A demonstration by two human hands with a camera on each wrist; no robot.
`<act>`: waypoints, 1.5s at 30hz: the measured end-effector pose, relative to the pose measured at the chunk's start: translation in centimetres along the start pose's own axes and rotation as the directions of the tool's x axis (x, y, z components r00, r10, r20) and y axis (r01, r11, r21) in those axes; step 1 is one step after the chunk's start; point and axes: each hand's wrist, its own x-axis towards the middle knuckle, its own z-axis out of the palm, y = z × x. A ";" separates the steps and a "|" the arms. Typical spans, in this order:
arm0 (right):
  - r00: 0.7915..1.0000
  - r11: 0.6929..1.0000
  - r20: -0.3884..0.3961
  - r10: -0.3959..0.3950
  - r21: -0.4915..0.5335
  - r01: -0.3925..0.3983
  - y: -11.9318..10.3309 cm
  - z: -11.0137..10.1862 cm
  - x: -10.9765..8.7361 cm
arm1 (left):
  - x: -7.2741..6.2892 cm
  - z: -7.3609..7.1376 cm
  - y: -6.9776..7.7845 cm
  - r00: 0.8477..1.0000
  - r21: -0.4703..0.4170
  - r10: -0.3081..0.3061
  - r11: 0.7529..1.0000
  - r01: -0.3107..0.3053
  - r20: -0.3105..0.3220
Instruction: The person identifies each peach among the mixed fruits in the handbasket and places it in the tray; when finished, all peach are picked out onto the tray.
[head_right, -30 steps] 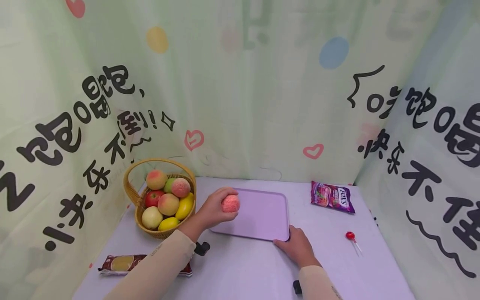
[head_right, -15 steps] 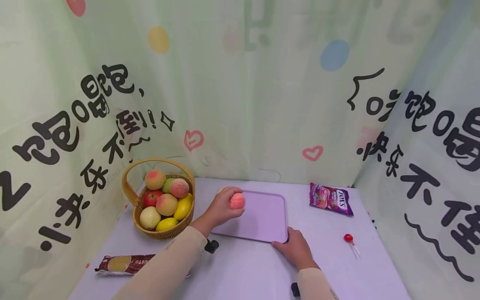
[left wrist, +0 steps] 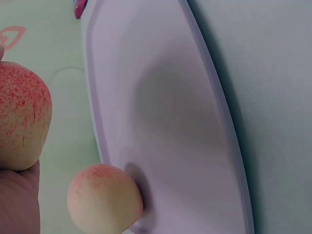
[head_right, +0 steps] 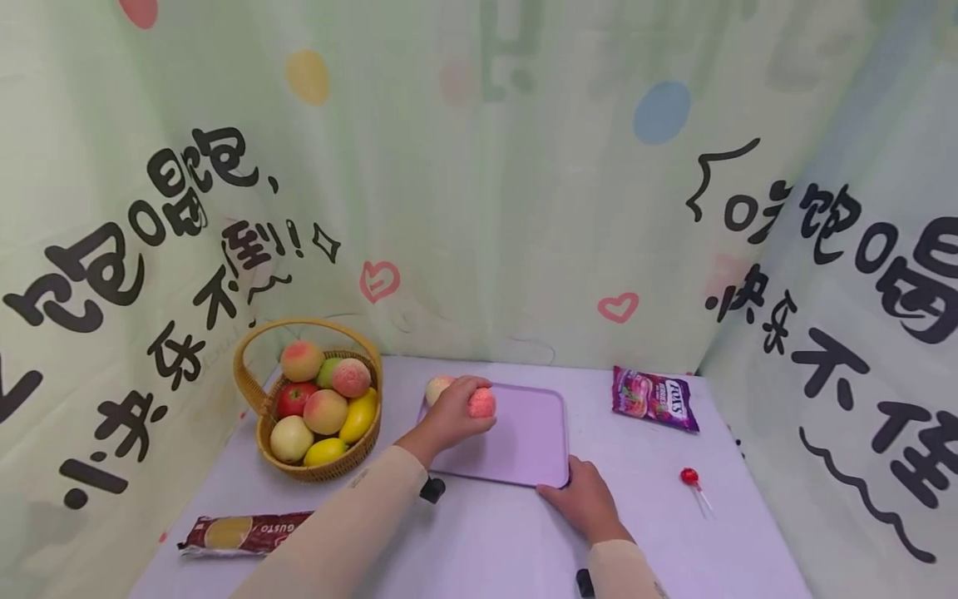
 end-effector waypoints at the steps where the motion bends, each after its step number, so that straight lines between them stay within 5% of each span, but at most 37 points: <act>1: 1.000 1.000 -0.002 -0.002 -0.003 0.002 -0.1 -0.1 0.0 | 0.2 0.2 -0.1 1.000 0.004 -0.008 1.000 0.008 0.006; 10: 1.000 1.000 0.004 0.022 -0.006 -0.022 0.0 -0.5 0.2 | 2.2 1.7 -0.5 0.997 0.121 -0.025 0.993 0.016 0.071; 19: 1.000 0.999 0.004 0.015 0.031 -0.015 -0.3 -0.2 -0.1 | 2.7 2.4 -1.5 0.991 0.150 -0.098 0.985 0.084 0.088; 25: 1.000 1.000 -0.003 0.014 0.026 -0.014 -0.4 0.2 -0.6 | 3.1 3.2 -2.6 0.993 0.177 -0.081 0.982 0.065 0.085; 32: 1.000 1.000 -0.013 0.022 0.001 -0.022 -0.2 0.0 -0.6 | 4.1 3.3 -2.1 0.994 0.239 -0.034 0.971 0.007 0.108; 45: 0.999 1.000 -0.024 0.025 0.004 -0.025 -0.1 0.0 -0.6 | 5.2 4.0 -2.5 0.991 0.333 -0.058 0.943 0.015 0.119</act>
